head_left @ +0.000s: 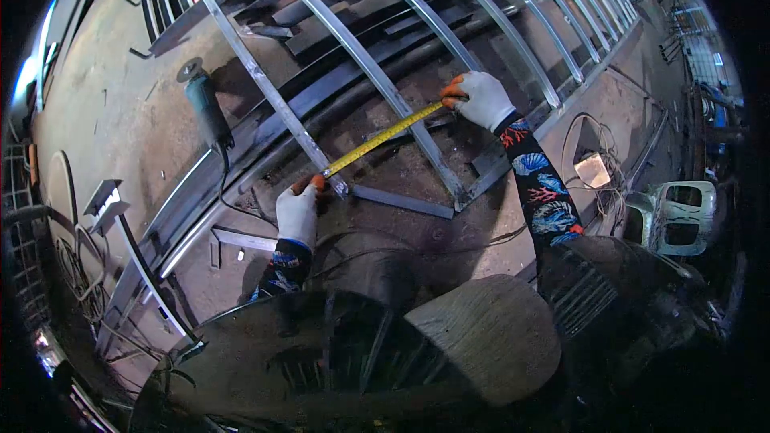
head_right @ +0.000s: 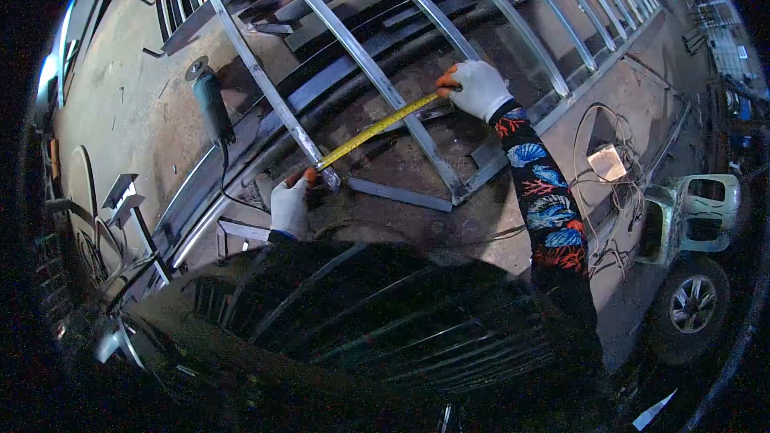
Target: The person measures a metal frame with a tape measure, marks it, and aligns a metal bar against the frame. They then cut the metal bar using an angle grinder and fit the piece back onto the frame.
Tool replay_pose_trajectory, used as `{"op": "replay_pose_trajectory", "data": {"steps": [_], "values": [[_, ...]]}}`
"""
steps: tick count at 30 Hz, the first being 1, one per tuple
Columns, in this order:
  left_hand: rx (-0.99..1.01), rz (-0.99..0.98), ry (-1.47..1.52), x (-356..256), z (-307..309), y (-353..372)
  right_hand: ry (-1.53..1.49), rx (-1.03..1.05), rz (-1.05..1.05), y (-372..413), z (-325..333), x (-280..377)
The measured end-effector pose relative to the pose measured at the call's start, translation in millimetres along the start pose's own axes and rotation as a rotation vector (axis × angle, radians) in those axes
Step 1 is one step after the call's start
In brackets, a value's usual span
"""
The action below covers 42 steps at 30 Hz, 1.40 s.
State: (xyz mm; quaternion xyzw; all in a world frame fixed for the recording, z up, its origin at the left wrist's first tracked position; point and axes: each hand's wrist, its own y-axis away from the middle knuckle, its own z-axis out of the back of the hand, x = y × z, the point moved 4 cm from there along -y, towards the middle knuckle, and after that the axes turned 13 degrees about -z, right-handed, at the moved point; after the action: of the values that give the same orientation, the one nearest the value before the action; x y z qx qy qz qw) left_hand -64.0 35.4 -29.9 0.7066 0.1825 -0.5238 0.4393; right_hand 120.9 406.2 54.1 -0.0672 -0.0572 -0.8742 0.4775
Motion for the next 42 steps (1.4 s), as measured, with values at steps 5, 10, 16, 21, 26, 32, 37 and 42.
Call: {"op": "replay_pose_trajectory", "data": {"steps": [5, 10, 16, 21, 26, 32, 37, 42], "values": [[-0.016, -0.015, -0.045, -0.9, 1.9, 1.5, -0.021, 0.015, -0.007, -0.8, 3.0, 1.2], [-0.295, -0.154, 0.003, -29.9, 21.0, 21.1, -0.110, 0.008, -0.072, 14.8, 21.0, 6.7], [0.049, -0.563, -0.340, -49.8, -19.8, 46.5, -1.162, -0.155, -0.548, 60.1, 0.4, 40.2], [0.317, -0.661, -0.389, -99.1, -101.6, 98.3, -1.213, 0.105, -0.467, 111.4, -26.1, 153.3], [0.383, -0.699, -0.550, -94.7, -77.9, 95.3, -1.948, 0.297, -0.916, 144.3, -71.7, 177.9], [0.812, -0.555, -0.955, -103.1, -15.1, 77.2, -1.657, 0.385, -0.867, 149.0, -45.6, 203.7], [0.770, -0.104, -0.783, -81.7, 60.0, 79.1, -1.736, 0.562, -0.658, 149.7, -65.9, 234.1], [0.800, 0.055, -0.809, -24.6, 127.6, 82.7, -1.549, 0.814, -0.657, 156.4, -76.1, 261.6]]}}
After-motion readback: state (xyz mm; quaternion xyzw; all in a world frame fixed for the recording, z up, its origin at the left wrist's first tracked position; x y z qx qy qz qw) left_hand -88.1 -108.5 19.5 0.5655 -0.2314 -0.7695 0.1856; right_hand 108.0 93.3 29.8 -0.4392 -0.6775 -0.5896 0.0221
